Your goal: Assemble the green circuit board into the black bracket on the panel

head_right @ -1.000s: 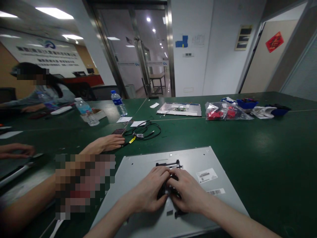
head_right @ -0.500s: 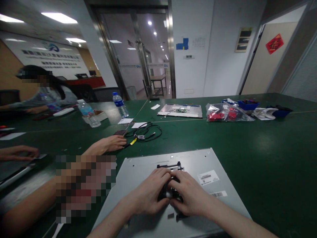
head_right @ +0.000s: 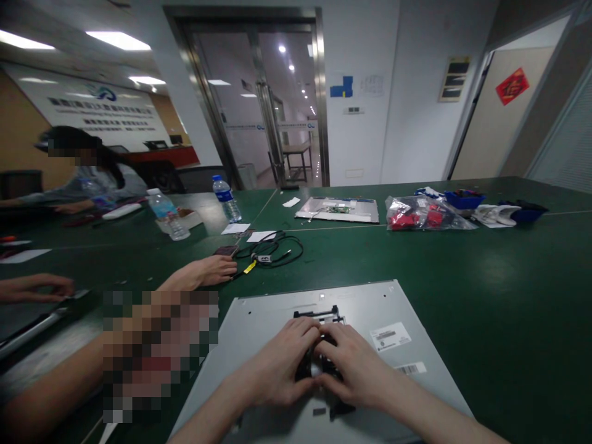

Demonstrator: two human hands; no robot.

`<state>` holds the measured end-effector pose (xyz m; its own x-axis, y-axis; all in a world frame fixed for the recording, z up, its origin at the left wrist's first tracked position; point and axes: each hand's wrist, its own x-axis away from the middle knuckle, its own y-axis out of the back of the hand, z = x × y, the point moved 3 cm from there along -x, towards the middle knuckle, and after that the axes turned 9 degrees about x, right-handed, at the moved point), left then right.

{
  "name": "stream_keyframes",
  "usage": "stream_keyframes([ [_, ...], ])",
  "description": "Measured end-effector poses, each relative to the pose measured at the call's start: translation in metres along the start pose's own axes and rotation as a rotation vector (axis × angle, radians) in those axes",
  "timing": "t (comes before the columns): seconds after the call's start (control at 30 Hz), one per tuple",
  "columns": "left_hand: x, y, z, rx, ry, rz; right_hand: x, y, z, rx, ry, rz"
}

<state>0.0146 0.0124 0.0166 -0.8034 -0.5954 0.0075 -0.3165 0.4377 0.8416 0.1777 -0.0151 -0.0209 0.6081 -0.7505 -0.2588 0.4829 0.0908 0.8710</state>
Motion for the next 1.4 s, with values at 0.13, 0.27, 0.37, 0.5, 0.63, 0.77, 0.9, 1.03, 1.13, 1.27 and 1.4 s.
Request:
stream_keyframes([
  [0.13, -0.0002, -0.001, 0.0014, -0.011, 0.011, 0.003, -0.001, -0.0057, -0.0009, -0.003, 0.015, -0.048],
  [0.27, -0.0005, -0.0021, 0.0029, -0.011, 0.011, -0.01, -0.0013, -0.0092, -0.0003, -0.022, 0.007, -0.086],
  [0.37, -0.0007, -0.0024, 0.0026, -0.008, -0.011, -0.013, -0.0015, -0.0086, 0.0002, -0.032, 0.01, -0.097],
  [0.5, -0.0008, -0.0029, 0.0028, -0.02, -0.024, -0.024, -0.0013, -0.0061, 0.0005, -0.04, 0.007, -0.087],
  [0.63, -0.0008, -0.0039, 0.0029, -0.025, -0.031, -0.03, -0.0007, -0.002, 0.003, -0.044, 0.01, -0.071],
  [0.77, -0.0013, -0.0042, 0.0025, -0.034, -0.03, -0.015, -0.0008, 0.0006, 0.0051, -0.032, 0.015, -0.077],
  [0.9, -0.0017, -0.0033, 0.0022, -0.03, -0.028, -0.017, -0.0009, -0.0022, 0.0032, -0.025, 0.02, -0.099],
  [1.03, -0.0017, -0.0023, 0.0011, -0.024, -0.035, -0.011, -0.0005, -0.0064, 0.0002, -0.026, 0.026, -0.094],
  [1.13, -0.0018, -0.002, 0.0007, -0.015, -0.036, -0.011, -0.0004, -0.0068, -0.0005, -0.028, 0.026, -0.091],
  [1.27, -0.0018, -0.0018, 0.0014, -0.002, -0.037, -0.015, -0.0005, -0.0049, 0.0004, -0.031, 0.02, -0.087],
  [1.4, -0.0018, -0.0015, 0.0017, -0.001, -0.033, -0.001, 0.0001, -0.002, 0.0022, -0.018, 0.012, -0.08],
])
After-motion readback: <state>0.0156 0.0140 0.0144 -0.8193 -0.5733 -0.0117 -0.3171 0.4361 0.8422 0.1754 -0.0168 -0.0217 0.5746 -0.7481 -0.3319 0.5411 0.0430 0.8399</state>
